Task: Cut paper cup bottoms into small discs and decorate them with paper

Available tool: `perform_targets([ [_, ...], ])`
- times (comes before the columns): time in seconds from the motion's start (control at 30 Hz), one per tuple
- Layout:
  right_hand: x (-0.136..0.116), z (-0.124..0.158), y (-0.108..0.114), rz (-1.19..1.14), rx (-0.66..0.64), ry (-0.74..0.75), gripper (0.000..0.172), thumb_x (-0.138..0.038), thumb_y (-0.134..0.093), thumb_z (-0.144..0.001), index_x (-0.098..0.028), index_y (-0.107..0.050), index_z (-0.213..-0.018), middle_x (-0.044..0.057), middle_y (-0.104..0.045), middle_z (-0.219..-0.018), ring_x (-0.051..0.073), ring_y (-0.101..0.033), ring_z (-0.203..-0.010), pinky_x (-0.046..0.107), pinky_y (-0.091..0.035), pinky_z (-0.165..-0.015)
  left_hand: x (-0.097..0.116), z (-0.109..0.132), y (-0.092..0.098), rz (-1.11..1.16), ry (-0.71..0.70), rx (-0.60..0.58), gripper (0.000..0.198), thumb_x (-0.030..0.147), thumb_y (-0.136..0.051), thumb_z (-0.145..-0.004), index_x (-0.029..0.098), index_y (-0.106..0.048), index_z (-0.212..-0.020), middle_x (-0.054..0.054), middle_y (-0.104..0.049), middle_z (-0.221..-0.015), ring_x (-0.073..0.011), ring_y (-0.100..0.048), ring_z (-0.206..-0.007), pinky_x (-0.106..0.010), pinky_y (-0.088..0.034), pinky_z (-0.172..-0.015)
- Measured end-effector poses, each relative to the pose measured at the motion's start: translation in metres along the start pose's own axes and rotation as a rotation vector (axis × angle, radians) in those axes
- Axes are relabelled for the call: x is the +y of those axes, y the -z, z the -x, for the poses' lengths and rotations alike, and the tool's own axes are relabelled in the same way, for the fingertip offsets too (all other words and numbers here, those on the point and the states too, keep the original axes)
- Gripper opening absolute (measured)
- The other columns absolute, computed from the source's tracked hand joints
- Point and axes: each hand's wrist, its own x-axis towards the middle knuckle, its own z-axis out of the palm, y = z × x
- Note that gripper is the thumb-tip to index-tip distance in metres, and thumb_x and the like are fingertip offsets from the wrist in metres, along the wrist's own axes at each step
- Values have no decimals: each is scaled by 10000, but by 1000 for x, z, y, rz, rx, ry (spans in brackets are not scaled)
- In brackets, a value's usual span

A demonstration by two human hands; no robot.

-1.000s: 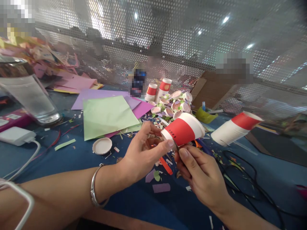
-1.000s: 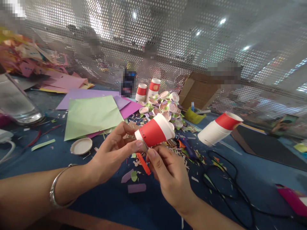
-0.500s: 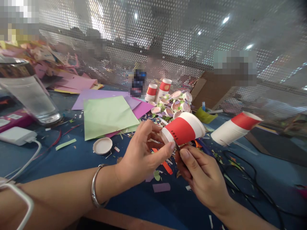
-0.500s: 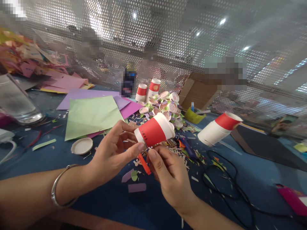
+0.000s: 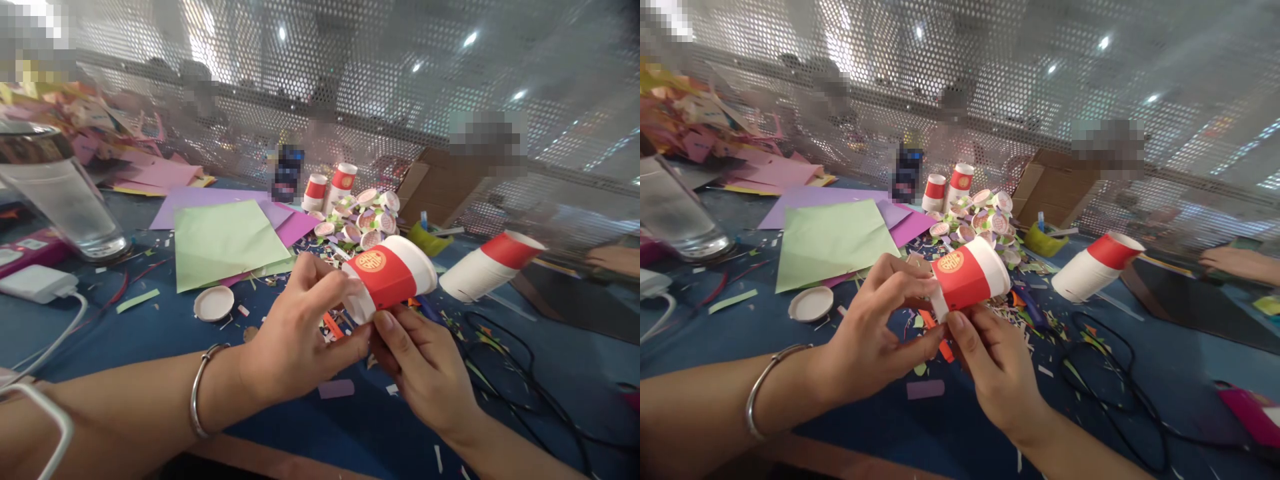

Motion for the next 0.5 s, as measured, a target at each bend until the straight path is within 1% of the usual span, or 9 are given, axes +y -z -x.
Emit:
perform_targets([
  [0.1,2,0,0,-49,8,-30,465,-508,-584,-988,-199,-500,-650,-57,-390,-518,67,-353,-433,217,-249,-389,-1,0,0,76,59,28,374,156,-745,-817,215,-572,-1143,-64,-511,-1102,-177,-608,-983,-334,-667,-798],
  [0.2,4,0,1,-141,-8,-100,434,-531,-596,-974,-200,-526,-703,-72,-349,-528,61,-299,-428,206,-210,-375,-5,-2,0,170,135,73,369,157,-747,-819,206,-567,-1137,-55,-508,-1118,-149,-632,-953,-304,-668,-806],
  [0.3,7,0,1,-198,-48,-159,409,-542,-596,-970,-205,-539,-746,-84,-303,-539,60,-243,-432,200,-170,-370,-8,-5,-1,216,204,117,385,163,-759,-804,198,-569,-1137,-54,-525,-1133,-143,-656,-936,-304,-663,-807],
  [0.4,9,-1,3,-215,-65,-176,402,-542,-606,-964,-209,-531,-752,-82,-285,-565,67,-237,-456,199,-167,-377,-10,-9,-1,268,277,141,401,179,-770,-794,194,-562,-1137,-65,-552,-1157,-153,-677,-941,-319,-655,-810],
  [0.5,10,-2,2,-226,-71,-189,386,-532,-615,-963,-209,-537,-767,-81,-287,-576,68,-239,-469,200,-180,-391,-10,-11,-1,333,355,139,377,187,-767,-787,180,-554,-1097,-84,-595,-1165,-162,-690,-930,-355,-644,-838],
])
